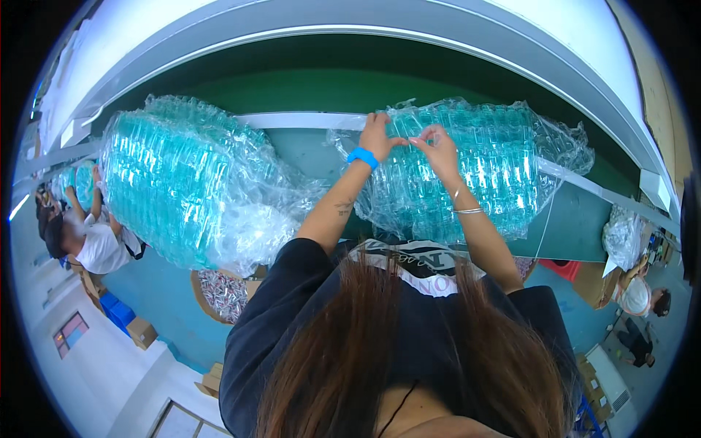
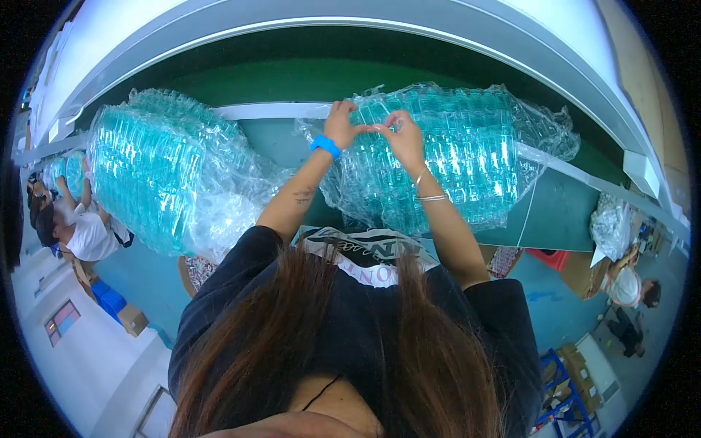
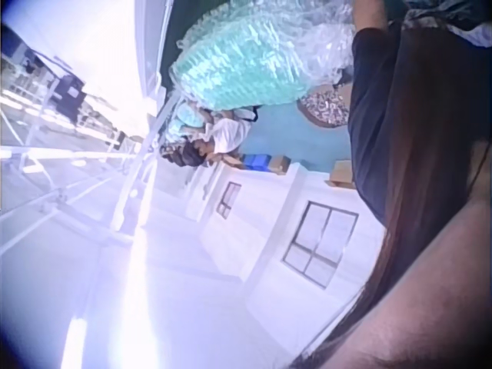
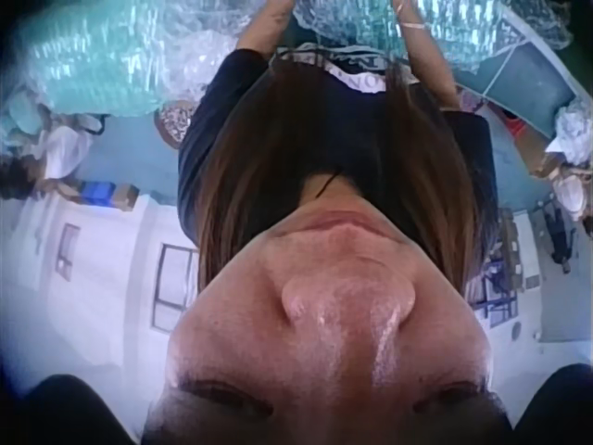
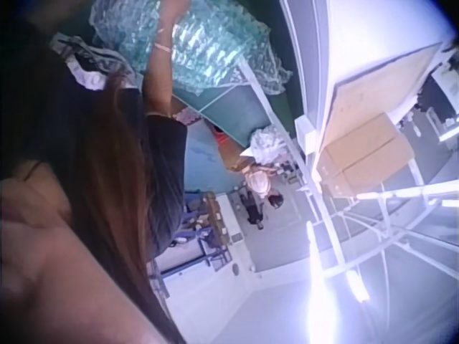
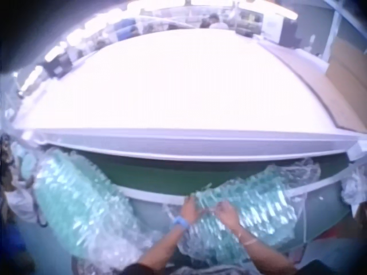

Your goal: Unwrapping bundles of green plastic components on a production line.

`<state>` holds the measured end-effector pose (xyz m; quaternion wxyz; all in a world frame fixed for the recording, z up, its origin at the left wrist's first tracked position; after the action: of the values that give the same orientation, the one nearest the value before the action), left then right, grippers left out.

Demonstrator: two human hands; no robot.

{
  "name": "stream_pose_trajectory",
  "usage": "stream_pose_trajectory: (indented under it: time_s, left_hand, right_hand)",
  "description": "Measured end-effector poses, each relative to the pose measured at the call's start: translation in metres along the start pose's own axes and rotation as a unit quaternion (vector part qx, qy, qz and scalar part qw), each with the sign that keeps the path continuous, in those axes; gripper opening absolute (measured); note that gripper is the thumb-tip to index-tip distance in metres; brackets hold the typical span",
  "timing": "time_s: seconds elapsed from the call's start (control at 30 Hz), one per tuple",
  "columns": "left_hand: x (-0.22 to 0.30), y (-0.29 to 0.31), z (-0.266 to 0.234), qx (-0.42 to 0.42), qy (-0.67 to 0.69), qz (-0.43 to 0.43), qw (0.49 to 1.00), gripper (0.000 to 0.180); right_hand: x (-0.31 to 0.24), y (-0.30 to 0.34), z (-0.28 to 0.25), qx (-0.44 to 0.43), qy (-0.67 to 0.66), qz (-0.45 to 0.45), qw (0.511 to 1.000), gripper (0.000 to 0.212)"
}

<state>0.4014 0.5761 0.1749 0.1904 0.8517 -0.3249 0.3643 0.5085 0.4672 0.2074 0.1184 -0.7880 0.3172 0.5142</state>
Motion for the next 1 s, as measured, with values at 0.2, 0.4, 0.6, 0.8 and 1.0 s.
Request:
stream_pose_trajectory:
  time_s: [0.2, 0.4, 0.6, 0.8, 1.0]
  left_hand:
    - [-0.036, -0.011, -0.002, -0.041, 0.263, -0.064, 0.962, 0.041]
    - [-0.018, -0.035, 0.003, -0.043, 0.028, -0.081, 0.995, 0.028]
    - [-0.013, -0.035, -0.001, -0.026, 0.205, -0.134, 0.969, 0.015]
    - [0.003, -0.022, -0.015, 0.063, 0.169, -0.063, 0.982, 0.004]
    - [-0.006, -0.015, -0.010, 0.039, 0.264, -0.156, 0.951, 0.007]
  right_hand:
    - [-0.021, -0.016, 0.027, 0.007, 0.179, -0.087, 0.980, 0.046]
    - [-0.018, -0.019, 0.034, -0.018, 0.136, -0.012, 0.991, 0.047]
    - [-0.023, -0.012, 0.032, -0.012, 0.190, 0.000, 0.982, 0.052]
    - [-0.044, -0.013, 0.039, -0.131, 0.295, -0.015, 0.947, 0.055]
    - [-0.048, -0.036, 0.024, -0.212, 0.268, -0.092, 0.935, 0.045]
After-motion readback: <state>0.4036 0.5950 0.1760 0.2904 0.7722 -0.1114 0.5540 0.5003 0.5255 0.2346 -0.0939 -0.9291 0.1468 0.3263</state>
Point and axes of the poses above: each hand's wrist, its own y-axis away from the middle knuckle, its own z-axis out of the palm, x = y × z, the point moved 7 cm from there along -y, towards the middle knuckle
